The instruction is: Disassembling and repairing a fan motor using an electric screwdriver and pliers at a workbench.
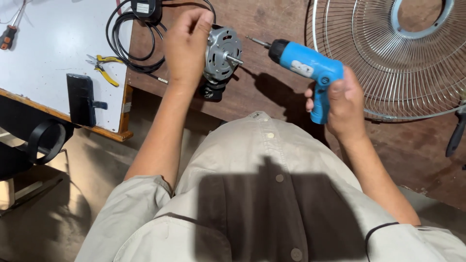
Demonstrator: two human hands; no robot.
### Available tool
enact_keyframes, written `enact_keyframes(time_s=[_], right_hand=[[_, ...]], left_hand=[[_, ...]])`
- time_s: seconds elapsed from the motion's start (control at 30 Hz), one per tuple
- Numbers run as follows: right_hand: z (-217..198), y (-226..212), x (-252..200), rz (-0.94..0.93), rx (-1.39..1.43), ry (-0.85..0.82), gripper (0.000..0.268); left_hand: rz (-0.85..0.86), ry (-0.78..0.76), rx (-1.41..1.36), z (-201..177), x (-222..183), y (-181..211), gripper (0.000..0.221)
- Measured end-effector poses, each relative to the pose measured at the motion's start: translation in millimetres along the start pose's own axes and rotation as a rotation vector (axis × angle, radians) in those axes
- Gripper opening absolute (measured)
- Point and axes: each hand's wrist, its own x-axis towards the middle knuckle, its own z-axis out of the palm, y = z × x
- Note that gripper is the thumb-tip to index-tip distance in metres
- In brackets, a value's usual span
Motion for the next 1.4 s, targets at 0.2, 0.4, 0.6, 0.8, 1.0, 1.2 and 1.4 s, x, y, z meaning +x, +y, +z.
enact_keyframes(time_s=[0.2, 0.4, 0.6, 0.8, 1.0, 1.2, 1.4], right_hand=[[14, 25, 29, 0.059, -0.078, 0.007, 0.091], [19, 30, 36, 0.104, -0.084, -0.025, 0.088], [20, 28, 40, 0.126, -0.072, -0.020, 0.090], [20, 32, 39, 0.009, -0.251, -0.055, 0.086], [24, 26, 32, -0.095, -0.559, -0.036, 0.082], [32, 12, 35, -0.017, -0.514, -0.018, 0.083], [36, 3, 35, 0.010, -0.497, -0.021, 0.074]], left_hand=[[0.057, -0.175, 0.098, 45, -3, -63, 0.064], [0.065, -0.097, 0.121, 44, -5, -55, 0.064], [0.040, -0.109, 0.100, 42, -6, -50, 0.063], [0.019, -0.103, 0.124, 44, -6, -52, 0.063], [0.043, -0.086, 0.109, 45, -8, -57, 0.058], [0.051, -0.089, 0.110, 45, -8, -59, 0.058], [0.042, -0.090, 0.107, 46, -7, -61, 0.060]])
